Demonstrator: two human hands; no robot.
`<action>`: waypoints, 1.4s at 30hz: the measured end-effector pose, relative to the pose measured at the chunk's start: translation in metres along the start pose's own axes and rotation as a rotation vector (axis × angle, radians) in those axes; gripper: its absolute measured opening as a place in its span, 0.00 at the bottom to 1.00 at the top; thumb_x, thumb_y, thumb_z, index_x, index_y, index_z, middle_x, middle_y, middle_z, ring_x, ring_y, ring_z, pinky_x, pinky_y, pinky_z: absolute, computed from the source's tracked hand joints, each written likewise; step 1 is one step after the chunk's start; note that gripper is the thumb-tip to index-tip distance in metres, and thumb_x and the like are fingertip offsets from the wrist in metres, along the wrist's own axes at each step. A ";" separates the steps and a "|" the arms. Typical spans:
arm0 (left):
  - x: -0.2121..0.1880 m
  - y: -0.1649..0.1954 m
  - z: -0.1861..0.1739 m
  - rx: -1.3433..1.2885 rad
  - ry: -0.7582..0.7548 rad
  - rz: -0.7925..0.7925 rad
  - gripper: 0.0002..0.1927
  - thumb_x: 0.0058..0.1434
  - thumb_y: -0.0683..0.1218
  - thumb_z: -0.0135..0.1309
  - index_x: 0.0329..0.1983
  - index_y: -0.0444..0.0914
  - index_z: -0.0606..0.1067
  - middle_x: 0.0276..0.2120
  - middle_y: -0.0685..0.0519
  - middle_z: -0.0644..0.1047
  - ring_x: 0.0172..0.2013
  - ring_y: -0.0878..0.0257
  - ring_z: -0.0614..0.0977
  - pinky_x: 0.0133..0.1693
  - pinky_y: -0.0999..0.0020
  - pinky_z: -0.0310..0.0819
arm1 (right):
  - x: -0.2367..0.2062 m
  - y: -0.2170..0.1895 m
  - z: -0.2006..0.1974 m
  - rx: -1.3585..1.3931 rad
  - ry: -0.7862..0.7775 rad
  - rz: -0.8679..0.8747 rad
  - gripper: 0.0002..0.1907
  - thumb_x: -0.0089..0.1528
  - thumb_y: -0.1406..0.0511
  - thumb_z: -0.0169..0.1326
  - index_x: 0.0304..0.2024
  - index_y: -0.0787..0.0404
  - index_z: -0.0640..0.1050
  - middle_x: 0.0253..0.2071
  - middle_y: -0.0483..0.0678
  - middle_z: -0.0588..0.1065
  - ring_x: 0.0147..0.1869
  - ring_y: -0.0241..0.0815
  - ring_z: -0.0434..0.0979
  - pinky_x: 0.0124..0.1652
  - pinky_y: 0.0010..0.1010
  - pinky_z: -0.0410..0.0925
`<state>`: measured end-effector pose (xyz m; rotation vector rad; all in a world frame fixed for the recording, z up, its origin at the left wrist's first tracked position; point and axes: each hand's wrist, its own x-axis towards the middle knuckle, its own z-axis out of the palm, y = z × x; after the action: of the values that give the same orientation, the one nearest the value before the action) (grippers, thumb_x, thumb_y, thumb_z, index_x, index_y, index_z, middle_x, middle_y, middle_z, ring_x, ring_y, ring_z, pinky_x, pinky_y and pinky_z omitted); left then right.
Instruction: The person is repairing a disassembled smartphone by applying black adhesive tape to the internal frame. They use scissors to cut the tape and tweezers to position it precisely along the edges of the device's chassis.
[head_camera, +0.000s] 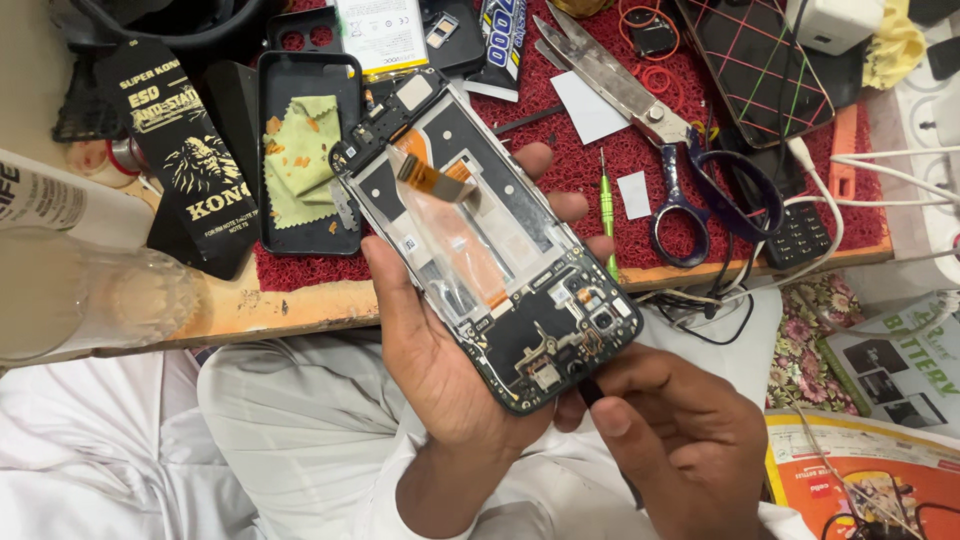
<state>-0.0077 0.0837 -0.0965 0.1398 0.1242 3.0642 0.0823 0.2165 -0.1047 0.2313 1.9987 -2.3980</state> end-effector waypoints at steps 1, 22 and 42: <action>0.001 0.000 -0.001 -0.006 -0.006 0.015 0.40 0.81 0.68 0.29 0.79 0.33 0.53 0.64 0.33 0.65 0.58 0.46 0.77 0.57 0.48 0.79 | 0.002 -0.001 0.003 -0.040 0.022 -0.068 0.11 0.62 0.72 0.60 0.45 0.76 0.77 0.40 0.60 0.81 0.44 0.43 0.83 0.47 0.34 0.77; 0.003 0.001 0.003 0.037 0.032 0.148 0.39 0.81 0.69 0.30 0.75 0.32 0.54 0.62 0.35 0.66 0.57 0.47 0.78 0.55 0.50 0.80 | 0.010 -0.013 0.029 -0.762 0.212 -0.611 0.13 0.62 0.74 0.63 0.48 0.65 0.78 0.46 0.55 0.81 0.39 0.33 0.84 0.31 0.21 0.74; -0.008 0.005 0.015 0.007 -0.036 0.032 0.44 0.81 0.72 0.31 0.74 0.26 0.55 0.58 0.32 0.67 0.54 0.46 0.78 0.54 0.54 0.80 | 0.006 -0.015 0.020 -0.905 0.175 -0.745 0.13 0.59 0.73 0.62 0.44 0.63 0.74 0.42 0.58 0.78 0.44 0.45 0.85 0.42 0.29 0.78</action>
<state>0.0010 0.0796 -0.0822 0.1995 0.1323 3.0919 0.0731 0.1999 -0.0870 -0.3957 3.4265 -1.3936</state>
